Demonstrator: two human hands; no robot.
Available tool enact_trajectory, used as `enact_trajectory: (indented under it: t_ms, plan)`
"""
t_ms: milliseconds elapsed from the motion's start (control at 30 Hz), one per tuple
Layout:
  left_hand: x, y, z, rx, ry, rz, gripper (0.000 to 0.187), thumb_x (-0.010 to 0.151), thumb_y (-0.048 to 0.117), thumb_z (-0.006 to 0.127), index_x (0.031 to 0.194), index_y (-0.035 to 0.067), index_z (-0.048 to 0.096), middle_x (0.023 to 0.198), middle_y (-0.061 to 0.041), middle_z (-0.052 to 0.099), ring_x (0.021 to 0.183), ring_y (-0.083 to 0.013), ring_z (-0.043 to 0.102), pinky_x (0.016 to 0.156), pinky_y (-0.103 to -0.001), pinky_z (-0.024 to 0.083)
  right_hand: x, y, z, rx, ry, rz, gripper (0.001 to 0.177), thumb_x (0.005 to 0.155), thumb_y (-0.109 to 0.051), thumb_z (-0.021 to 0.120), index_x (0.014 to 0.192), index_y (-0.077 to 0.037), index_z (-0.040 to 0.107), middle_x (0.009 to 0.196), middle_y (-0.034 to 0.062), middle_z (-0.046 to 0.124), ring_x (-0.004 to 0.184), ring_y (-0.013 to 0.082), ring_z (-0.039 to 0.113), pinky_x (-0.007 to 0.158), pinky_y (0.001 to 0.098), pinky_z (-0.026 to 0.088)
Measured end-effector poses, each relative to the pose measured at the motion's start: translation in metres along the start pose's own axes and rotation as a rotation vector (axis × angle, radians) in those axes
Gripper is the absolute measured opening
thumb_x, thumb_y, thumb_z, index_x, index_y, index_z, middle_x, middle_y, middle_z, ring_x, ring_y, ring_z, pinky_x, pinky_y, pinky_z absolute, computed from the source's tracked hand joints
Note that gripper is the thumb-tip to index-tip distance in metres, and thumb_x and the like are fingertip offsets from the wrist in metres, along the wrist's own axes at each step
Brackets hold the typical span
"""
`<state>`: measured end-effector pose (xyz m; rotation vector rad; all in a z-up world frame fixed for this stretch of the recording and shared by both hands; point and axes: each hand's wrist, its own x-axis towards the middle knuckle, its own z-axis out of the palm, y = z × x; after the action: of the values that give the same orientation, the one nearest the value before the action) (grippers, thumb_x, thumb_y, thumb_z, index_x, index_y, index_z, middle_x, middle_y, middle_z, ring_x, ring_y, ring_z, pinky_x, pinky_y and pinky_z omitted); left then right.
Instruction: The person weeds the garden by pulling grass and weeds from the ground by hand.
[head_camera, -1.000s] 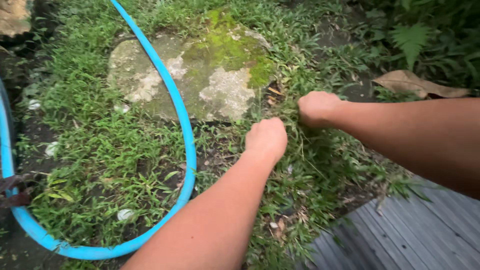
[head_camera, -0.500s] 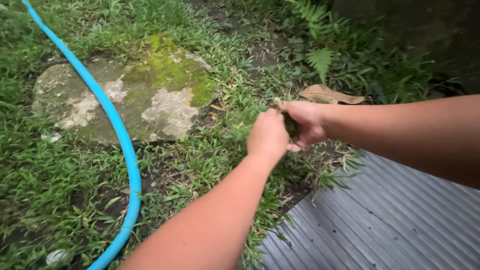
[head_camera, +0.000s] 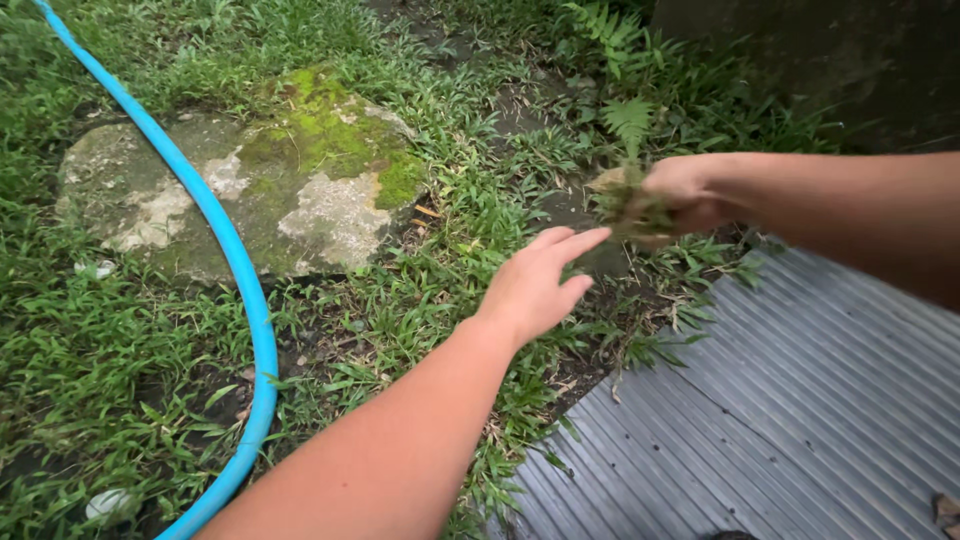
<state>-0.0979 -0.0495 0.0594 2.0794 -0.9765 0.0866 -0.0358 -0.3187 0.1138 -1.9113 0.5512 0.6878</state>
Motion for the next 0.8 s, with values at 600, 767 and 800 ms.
enact_trajectory:
  t_ms: [600,767,800]
  plan:
    - [0.033,-0.156,-0.062,0.496,0.004,-0.716,0.028,0.101,0.013,0.051,0.115,0.004,0.073,0.123,-0.020,0.071,0.114,-0.0394,0.068,0.094,-0.051,0.056,0.021,-0.071,0.113,-1.122,0.173,-0.447,0.039,0.093,-0.042,0.067,0.107,-0.007,0.077,0.090,0.0127,0.078,0.070,0.0234,0.077,0.074,0.0401,0.062]
    - [0.018,-0.147,-0.052,0.458,0.065,-0.654,0.027,0.100,0.015,0.052,0.111,0.001,0.072,0.108,-0.026,0.073,0.103,-0.0416,0.072,0.088,-0.051,0.058,0.065,-0.091,0.158,-1.019,0.373,-0.716,0.041,0.088,-0.045,0.070,0.105,-0.008,0.079,0.099,0.0186,0.077,0.093,0.0339,0.072,0.083,0.0478,0.057]
    - [0.003,-0.140,-0.047,0.425,0.165,-0.646,0.029,0.107,0.017,0.047,0.113,-0.002,0.069,0.103,-0.027,0.073,0.098,-0.0438,0.072,0.083,-0.053,0.058,0.073,-0.091,0.166,-0.978,0.414,-0.652,0.043,0.090,-0.048,0.068,0.109,-0.010,0.078,0.103,0.0179,0.077,0.097,0.0353,0.072,0.086,0.0491,0.056]
